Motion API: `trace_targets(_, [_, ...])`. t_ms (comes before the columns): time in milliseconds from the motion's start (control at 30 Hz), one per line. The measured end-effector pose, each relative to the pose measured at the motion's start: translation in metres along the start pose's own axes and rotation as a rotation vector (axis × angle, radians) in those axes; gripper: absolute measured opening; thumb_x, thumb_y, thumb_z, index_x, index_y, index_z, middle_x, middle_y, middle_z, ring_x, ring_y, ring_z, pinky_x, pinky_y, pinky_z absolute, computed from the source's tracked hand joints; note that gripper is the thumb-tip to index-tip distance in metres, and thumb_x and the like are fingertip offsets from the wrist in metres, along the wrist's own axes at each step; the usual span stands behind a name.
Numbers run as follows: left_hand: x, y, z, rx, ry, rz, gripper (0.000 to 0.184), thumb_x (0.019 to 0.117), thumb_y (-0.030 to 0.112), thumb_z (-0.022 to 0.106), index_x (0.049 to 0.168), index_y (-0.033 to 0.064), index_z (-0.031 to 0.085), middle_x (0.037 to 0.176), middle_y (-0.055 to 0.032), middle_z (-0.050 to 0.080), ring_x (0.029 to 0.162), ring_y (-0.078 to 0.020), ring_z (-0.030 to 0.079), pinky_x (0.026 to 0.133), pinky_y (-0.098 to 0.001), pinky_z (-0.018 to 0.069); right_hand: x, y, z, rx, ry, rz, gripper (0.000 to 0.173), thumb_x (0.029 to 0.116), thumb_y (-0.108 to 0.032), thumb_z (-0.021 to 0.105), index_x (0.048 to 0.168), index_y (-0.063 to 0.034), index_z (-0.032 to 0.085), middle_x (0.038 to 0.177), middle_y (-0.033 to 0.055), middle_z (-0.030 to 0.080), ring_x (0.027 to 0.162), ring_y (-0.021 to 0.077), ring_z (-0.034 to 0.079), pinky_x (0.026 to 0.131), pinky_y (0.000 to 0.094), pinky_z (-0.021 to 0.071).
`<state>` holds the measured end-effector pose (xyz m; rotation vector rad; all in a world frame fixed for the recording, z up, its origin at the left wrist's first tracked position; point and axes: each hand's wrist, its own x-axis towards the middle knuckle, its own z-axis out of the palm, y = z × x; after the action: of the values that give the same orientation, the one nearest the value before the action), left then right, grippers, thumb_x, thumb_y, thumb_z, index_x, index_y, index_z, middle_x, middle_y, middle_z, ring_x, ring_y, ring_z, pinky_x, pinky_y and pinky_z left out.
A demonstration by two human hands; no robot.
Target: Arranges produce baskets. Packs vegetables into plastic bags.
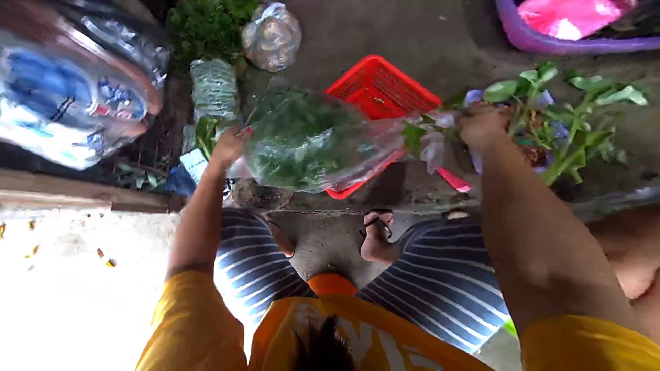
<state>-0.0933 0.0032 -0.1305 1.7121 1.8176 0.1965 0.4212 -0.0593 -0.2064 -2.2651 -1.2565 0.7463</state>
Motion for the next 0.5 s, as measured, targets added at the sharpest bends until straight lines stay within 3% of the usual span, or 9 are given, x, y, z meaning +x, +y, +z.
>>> trace_targets(100, [-0.005,0.002,0.006,-0.086,0.175,0.051,0.038,0.1097,0.028,0.047,0.126,0.0003,0.067,0.123,-0.0239,0.068,0.120,-0.0387,0.063,0.105,-0.0590,0.0460,0.005,-0.006,-0.003,-0.168,-0.160,-0.081,0.043,0.1056,-0.030,0.059,0.131,0.0047,0.062,0.129,0.0379,0.058,0.123,0.0577,0.052,0.099,0.0787,0.0347])
trace_targets(200, [-0.006,0.018,0.006,0.007,0.219,0.092,0.035,0.1088,0.028,0.044,0.125,0.0119,0.070,0.129,-0.0146,0.068,0.123,-0.0336,0.063,0.102,-0.0595,0.0493,0.031,-0.001,-0.012,-0.366,-0.159,-0.193,0.049,0.0940,-0.032,0.075,0.125,0.0045,0.065,0.125,0.0365,0.061,0.120,0.0566,0.055,0.099,0.0782,0.0386])
trace_targets(367, [0.010,0.023,0.012,-0.231,0.184,0.090,0.031,0.1055,0.015,0.048,0.127,-0.0006,0.065,0.127,-0.0239,0.066,0.123,-0.0380,0.063,0.103,-0.0582,0.0495,-0.008,-0.045,-0.028,-0.471,0.053,-0.230,0.058,0.0932,-0.047,0.069,0.128,-0.0004,0.064,0.129,0.0345,0.060,0.124,0.0558,0.054,0.099,0.0778,0.0392])
trace_targets(500, [0.024,0.037,-0.003,-0.280,0.195,0.134,0.030,0.1057,0.017,0.048,0.123,-0.0004,0.066,0.127,-0.0216,0.066,0.123,-0.0350,0.062,0.102,-0.0564,0.0491,-0.079,-0.077,-0.014,-0.348,0.117,-0.347,0.048,0.0950,-0.033,0.066,0.127,0.0028,0.064,0.123,0.0347,0.062,0.118,0.0547,0.057,0.098,0.0736,0.0418])
